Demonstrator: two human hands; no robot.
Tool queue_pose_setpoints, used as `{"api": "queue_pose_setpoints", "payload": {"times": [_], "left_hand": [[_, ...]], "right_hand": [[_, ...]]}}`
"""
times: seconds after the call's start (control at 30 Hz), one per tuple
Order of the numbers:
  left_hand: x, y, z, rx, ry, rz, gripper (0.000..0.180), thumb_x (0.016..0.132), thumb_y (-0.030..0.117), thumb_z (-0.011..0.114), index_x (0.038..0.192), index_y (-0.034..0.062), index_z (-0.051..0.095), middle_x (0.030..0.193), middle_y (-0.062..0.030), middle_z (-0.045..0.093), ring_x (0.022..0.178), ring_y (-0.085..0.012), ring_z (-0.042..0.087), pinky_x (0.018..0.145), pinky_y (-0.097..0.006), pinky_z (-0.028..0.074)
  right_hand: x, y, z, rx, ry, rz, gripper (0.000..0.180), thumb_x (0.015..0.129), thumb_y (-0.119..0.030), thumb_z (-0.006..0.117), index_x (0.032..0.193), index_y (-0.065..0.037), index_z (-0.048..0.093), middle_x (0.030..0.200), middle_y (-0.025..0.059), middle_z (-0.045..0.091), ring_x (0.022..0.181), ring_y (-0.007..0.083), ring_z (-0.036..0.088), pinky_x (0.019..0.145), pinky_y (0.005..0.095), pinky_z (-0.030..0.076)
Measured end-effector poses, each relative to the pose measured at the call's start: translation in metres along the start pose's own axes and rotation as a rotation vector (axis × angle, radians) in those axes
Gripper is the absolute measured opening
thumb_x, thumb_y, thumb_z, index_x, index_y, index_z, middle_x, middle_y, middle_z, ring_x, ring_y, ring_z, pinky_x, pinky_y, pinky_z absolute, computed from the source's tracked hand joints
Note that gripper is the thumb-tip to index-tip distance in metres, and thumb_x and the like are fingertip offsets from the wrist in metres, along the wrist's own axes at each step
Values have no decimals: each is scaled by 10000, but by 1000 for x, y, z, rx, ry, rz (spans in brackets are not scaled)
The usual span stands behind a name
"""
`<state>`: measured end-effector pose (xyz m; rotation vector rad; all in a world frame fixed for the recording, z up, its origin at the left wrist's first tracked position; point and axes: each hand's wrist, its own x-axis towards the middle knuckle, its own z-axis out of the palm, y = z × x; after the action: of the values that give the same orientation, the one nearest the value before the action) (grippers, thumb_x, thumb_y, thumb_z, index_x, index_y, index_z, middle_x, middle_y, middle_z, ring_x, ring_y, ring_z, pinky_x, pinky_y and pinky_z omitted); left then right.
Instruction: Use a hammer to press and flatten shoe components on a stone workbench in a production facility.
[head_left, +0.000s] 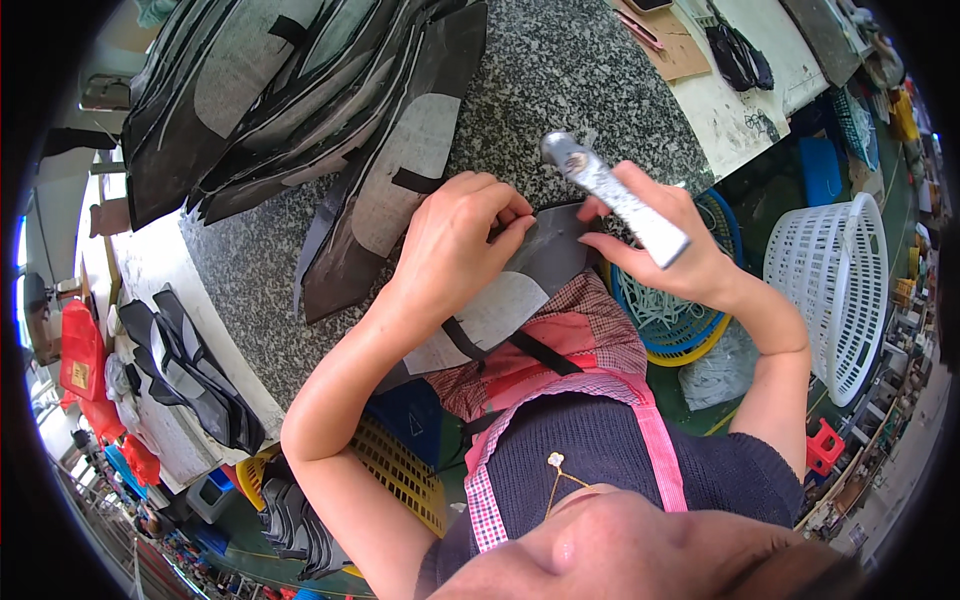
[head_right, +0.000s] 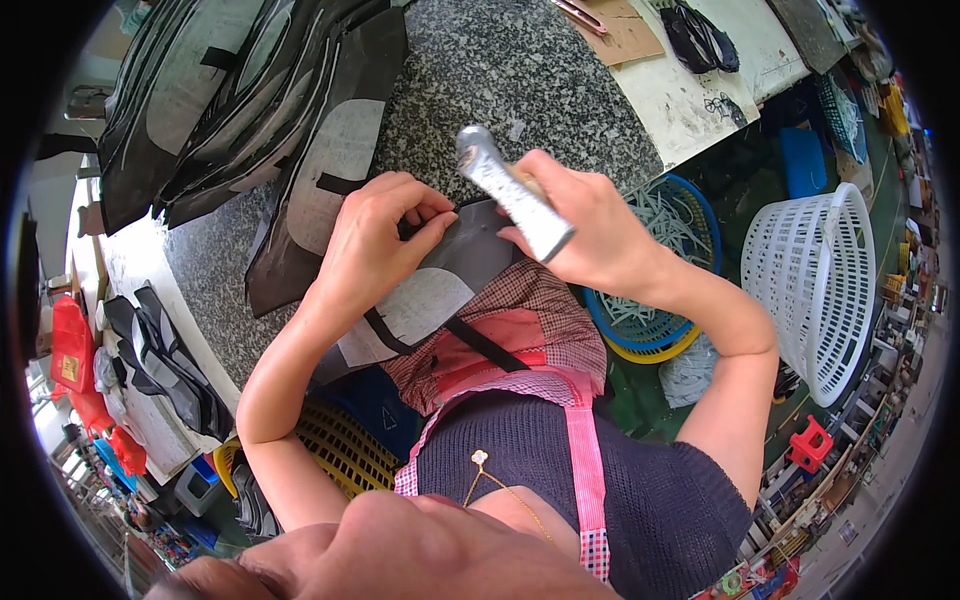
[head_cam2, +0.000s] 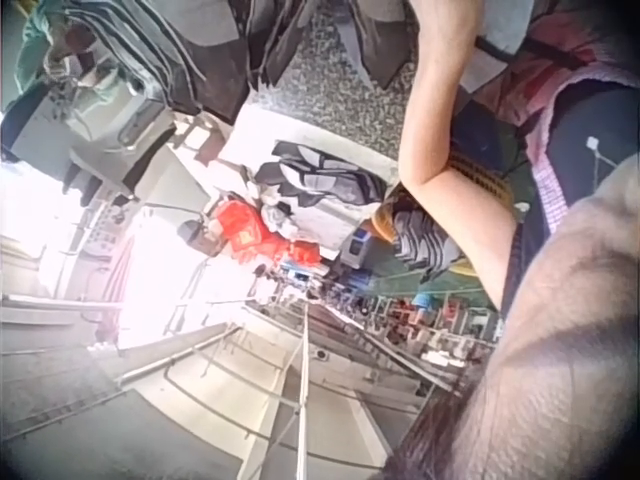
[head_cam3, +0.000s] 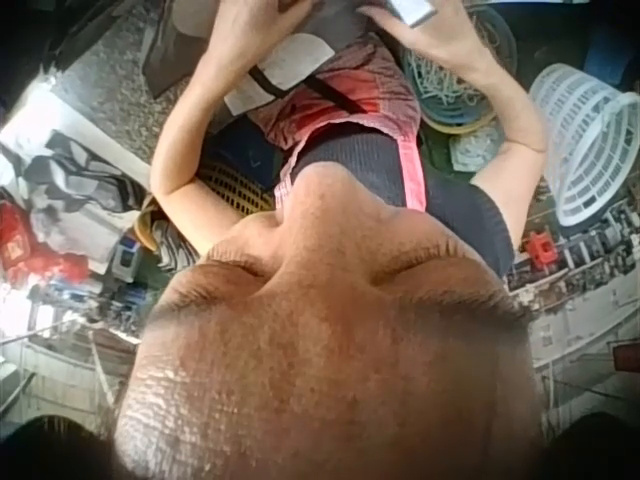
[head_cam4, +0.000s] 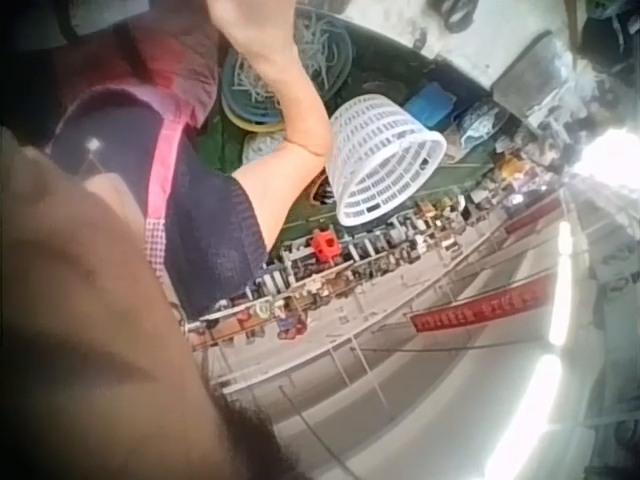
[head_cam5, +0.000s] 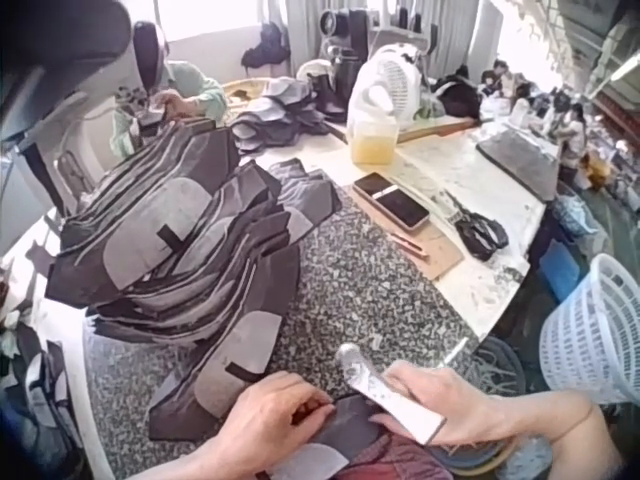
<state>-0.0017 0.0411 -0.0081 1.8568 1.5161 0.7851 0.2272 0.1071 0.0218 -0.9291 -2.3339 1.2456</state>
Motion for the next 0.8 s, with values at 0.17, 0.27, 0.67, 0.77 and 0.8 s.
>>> {"api": "queue_pose_setpoints", "payload": {"times": [0.17,0.27,0.67,0.77,0.8], "left_hand": [[-1,1,1,15,19,7,112,782,78,724,834,9,654,761,-106,612,753,-297,606,649,-412,485],[-2,3,1,-32,32,-15,121,776,78,730,837,2,658,764,-109,612,744,-304,604,640,-412,481],[-8,-2,3,65,42,115,76,808,21,690,883,24,678,761,-87,579,728,-270,597,637,-378,463],[-12,-4,6,225,48,222,121,777,13,676,891,55,674,789,-67,572,744,-266,594,662,-380,457],[-12,-3,6,230,44,222,121,777,13,676,891,55,674,789,-67,572,744,-266,594,662,-380,457]], "right_hand": [[5,16,21,-68,-25,-80,298,793,-21,753,1011,-8,551,834,121,677,748,270,701,631,326,507],[7,14,20,-114,-37,-75,268,802,-1,734,988,-5,540,818,137,669,728,264,698,622,325,505],[-24,-12,-35,314,-154,313,325,1008,-210,519,1234,20,552,856,93,614,807,199,595,795,308,476],[-5,-28,-37,108,-264,215,232,986,-156,502,1105,38,544,766,165,575,666,332,544,662,359,464],[-3,-29,-34,79,-192,104,192,975,-134,495,1054,37,531,736,188,543,646,383,515,615,387,441]]}}
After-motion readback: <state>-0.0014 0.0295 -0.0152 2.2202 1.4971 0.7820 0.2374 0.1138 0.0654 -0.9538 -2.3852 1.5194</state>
